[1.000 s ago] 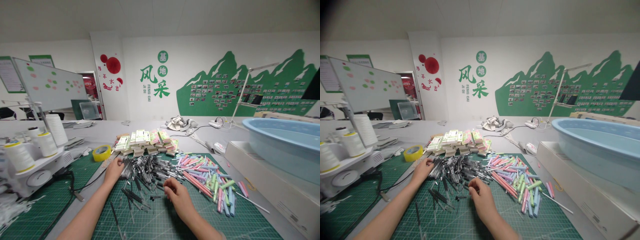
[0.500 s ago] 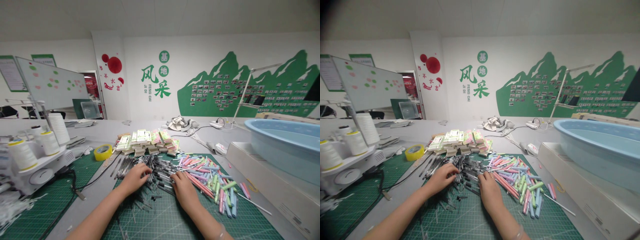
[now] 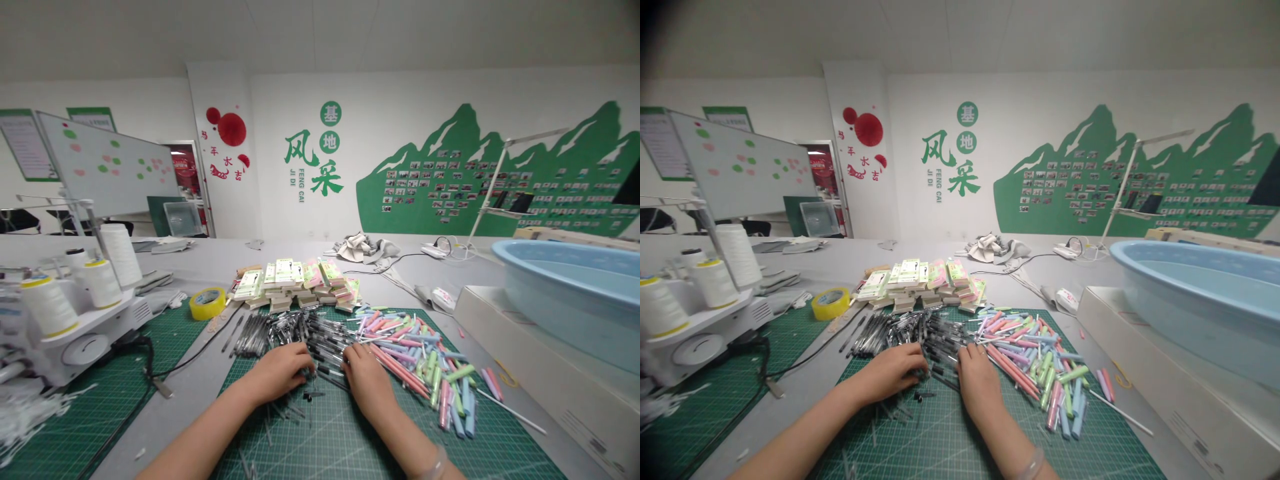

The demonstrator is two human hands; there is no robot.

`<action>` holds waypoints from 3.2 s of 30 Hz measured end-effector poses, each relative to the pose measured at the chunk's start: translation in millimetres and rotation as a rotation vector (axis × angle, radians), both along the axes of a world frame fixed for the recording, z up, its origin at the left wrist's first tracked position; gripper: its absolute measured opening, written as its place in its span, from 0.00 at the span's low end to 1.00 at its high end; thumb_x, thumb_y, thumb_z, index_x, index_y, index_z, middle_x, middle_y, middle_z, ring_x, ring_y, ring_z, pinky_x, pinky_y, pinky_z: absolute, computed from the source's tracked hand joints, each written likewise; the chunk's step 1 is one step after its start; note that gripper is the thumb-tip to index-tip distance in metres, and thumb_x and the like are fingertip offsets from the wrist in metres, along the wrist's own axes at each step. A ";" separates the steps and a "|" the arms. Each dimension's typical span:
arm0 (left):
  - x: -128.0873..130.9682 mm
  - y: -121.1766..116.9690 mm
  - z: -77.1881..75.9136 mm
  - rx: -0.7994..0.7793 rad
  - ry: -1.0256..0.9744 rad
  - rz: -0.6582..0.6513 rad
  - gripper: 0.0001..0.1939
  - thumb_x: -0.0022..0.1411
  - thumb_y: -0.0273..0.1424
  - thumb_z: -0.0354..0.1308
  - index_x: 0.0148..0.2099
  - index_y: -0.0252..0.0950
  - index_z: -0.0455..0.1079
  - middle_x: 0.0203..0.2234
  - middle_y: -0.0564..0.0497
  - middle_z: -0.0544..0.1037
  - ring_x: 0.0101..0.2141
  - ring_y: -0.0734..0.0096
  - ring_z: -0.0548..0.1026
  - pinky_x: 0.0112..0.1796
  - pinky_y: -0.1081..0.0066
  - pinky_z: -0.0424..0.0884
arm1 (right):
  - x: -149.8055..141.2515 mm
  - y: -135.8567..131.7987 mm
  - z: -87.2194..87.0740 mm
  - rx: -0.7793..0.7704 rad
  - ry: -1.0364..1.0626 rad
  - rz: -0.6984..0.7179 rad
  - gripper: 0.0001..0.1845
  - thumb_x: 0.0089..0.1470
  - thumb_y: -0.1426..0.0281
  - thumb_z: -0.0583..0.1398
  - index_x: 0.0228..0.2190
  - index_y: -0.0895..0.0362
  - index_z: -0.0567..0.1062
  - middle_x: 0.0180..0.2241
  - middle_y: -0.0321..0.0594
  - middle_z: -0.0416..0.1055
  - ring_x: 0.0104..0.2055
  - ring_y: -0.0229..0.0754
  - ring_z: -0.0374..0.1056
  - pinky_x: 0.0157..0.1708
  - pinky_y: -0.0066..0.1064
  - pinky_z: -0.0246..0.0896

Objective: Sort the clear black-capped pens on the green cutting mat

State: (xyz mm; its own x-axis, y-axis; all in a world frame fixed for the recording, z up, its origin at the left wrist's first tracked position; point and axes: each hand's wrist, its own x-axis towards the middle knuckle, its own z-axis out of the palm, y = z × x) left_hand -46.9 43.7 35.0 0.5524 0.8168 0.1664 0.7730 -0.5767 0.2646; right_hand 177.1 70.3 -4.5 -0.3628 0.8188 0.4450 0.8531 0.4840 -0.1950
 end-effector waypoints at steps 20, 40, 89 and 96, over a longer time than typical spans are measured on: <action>-3.3 9.4 -1.5 0.034 -0.354 0.170 0.07 0.53 0.25 0.54 0.36 0.39 0.69 0.32 0.53 0.73 0.35 0.69 0.68 0.37 0.72 0.62 | 6.2 -12.2 15.4 -0.350 0.706 0.076 0.04 0.49 0.70 0.54 0.24 0.55 0.67 0.25 0.35 0.68 0.30 0.42 0.64 0.31 0.30 0.55; -70.1 22.9 6.2 -0.025 -0.037 0.304 0.08 0.50 0.25 0.55 0.32 0.40 0.74 0.29 0.52 0.75 0.33 0.68 0.70 0.34 0.74 0.61 | 7.3 -12.8 13.2 -0.376 0.705 0.082 0.04 0.49 0.69 0.54 0.24 0.55 0.67 0.25 0.35 0.68 0.30 0.42 0.63 0.31 0.30 0.54; -31.6 24.8 10.0 -0.268 -1.799 0.333 0.13 0.47 0.27 0.65 0.37 0.34 0.70 0.30 0.53 0.76 0.27 0.80 0.73 0.30 0.80 0.72 | 0.3 -20.0 19.0 -0.396 0.705 0.153 0.04 0.47 0.70 0.54 0.23 0.55 0.68 0.24 0.34 0.68 0.29 0.40 0.63 0.30 0.29 0.54; -32.9 24.8 8.7 -0.282 -1.790 0.311 0.12 0.48 0.27 0.64 0.37 0.34 0.69 0.30 0.53 0.76 0.27 0.81 0.73 0.31 0.80 0.72 | -0.2 -21.8 20.1 -0.411 0.704 0.162 0.04 0.47 0.71 0.54 0.23 0.55 0.67 0.24 0.33 0.67 0.29 0.40 0.62 0.30 0.28 0.53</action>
